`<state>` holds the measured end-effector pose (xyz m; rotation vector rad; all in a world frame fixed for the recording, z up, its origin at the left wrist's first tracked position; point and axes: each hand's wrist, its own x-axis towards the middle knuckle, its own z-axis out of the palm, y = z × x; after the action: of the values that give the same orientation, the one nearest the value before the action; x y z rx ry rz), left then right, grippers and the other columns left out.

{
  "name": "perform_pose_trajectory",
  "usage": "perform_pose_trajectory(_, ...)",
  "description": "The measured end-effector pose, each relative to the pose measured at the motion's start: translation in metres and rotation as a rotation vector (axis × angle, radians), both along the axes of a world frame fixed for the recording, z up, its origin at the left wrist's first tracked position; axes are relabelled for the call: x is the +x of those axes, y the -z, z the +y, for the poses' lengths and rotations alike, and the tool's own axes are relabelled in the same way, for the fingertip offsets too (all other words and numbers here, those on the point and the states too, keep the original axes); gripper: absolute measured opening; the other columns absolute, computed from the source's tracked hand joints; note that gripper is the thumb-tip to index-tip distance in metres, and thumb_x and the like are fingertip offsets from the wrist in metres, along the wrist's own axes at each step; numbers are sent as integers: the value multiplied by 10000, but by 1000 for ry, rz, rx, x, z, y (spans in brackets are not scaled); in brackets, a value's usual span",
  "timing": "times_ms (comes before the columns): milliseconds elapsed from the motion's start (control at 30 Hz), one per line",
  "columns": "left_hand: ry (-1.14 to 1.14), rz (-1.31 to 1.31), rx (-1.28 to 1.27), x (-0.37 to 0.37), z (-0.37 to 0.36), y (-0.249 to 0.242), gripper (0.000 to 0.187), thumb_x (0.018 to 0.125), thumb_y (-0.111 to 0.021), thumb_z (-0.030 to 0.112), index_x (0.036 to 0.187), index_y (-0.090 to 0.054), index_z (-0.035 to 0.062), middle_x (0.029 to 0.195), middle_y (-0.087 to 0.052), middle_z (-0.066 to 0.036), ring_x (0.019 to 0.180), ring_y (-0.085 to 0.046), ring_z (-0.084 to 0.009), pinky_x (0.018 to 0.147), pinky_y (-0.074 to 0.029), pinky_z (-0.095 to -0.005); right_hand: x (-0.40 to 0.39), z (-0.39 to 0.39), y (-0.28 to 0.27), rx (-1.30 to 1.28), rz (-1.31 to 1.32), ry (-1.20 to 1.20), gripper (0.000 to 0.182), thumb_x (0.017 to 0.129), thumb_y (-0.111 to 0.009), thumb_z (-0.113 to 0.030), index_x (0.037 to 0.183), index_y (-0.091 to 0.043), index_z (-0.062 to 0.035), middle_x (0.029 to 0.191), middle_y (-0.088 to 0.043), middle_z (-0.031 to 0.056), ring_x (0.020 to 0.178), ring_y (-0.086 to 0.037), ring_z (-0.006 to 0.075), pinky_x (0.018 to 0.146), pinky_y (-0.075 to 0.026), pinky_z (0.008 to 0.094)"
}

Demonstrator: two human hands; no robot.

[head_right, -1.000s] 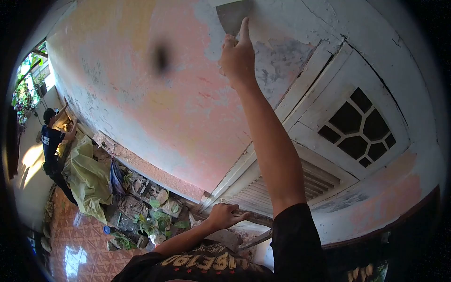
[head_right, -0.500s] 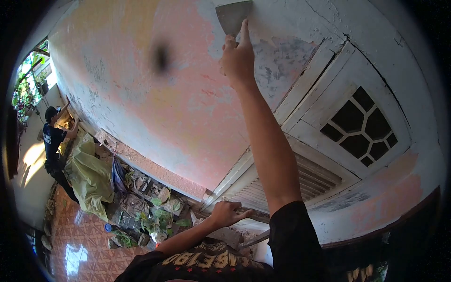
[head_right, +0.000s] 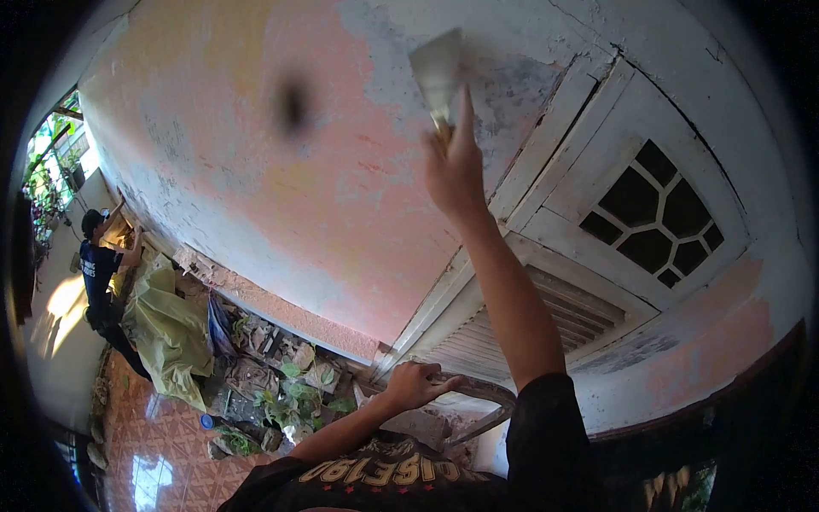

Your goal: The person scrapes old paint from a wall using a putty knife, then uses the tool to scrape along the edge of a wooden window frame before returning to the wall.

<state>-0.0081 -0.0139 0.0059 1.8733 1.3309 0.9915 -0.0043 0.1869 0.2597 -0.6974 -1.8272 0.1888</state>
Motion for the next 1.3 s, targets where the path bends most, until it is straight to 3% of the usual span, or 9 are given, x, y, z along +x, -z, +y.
perform_pose_trajectory(67, 8, -18, -12, -2, 3, 0, 709, 807, -589, 713, 690, -683, 19, 529, -578, -173, 567, -628, -378, 571, -498, -453, 32, -32, 14, -144, 3, -17, 647, 945, -494, -123, 1509, -209, 14, 1101, -560, 188, 811, -559, 170, 755, -469, 281)
perform_pose_trajectory(267, 52, -12, -71, -1, 9, 11, 635, 847, -599, 619, 786, -716, -1, 575, -601, -201, 617, -644, -392, 611, -498, -454, 118, -63, 55, -86, -73, 110, 385, 963, -506, -90, 1322, -459, 41, 914, -597, 145, 723, -597, 214, 667, -475, 316)
perform_pose_trajectory(333, 60, -7, -81, 0, 8, 7, 643, 846, -591, 633, 781, -715, 5, 591, -612, -204, 636, -649, -396, 627, -507, -457, 137, -50, 67, 358, -117, 89, 280, 959, -541, -110, 1213, -533, 8, 821, -594, 139, 658, -616, 273, 623, -486, 361)
perform_pose_trajectory(567, 64, 12, -99, 0, 9, 11, 574, 880, -605, 549, 864, -709, -16, 587, -584, -231, 599, -630, -392, 585, -470, -439, 152, -33, 111, 31, -255, 512, 315, 949, -571, -126, 1247, -528, -33, 998, -656, 188, 798, -683, 340, 641, -531, 429)
perform_pose_trajectory(767, 44, -29, -185, 1, 8, 3, 611, 892, -551, 591, 779, -696, 8, 599, -590, -229, 645, -618, -441, 620, -477, -474, 146, -45, 136, -22, -125, 335, 343, 958, -569, -142, 1276, -503, -33, 1062, -651, 205, 825, -686, 353, 680, -545, 416)
perform_pose_trajectory(867, 23, -9, -138, 2, 7, 13, 595, 903, -550, 566, 766, -686, 3, 590, -577, -233, 621, -610, -439, 601, -465, -469, 142, -43, 157, -77, -51, 320, 350, 970, -567, -146, 1279, -502, 4, 957, -639, 204, 786, -665, 349, 651, -525, 391)
perform_pose_trajectory(933, -1, -40, -134, 3, 7, 14, 560, 920, -548, 520, 761, -677, -1, 582, -563, -235, 599, -597, -437, 585, -455, -465, 140, -42, 164, 121, 25, 266, 360, 956, -576, -114, 1287, -494, 4, 940, -610, 188, 773, -646, 329, 636, -513, 379)
perform_pose_trajectory(1133, -60, -78, -26, 7, 2, 19, 487, 933, -560, 414, 721, -651, -15, 580, -545, -238, 566, -583, -430, 541, -440, -440, 152, -39, 166, -9, -71, 477, 419, 941, -563, -63, 1341, -461, 6, 940, -561, 177, 753, -616, 326, 659, -491, 375)
perform_pose_trajectory(1300, -103, -187, 1, 11, 1, 19, 391, 924, -578, 320, 764, -663, -27, 622, -571, -242, 584, -594, -413, 551, -444, -423, 151, -58, 159, 60, -5, 313, 527, 937, -556, -40, 1435, -386, -40, 998, -546, 182, 766, -624, 321, 603, -507, 380)
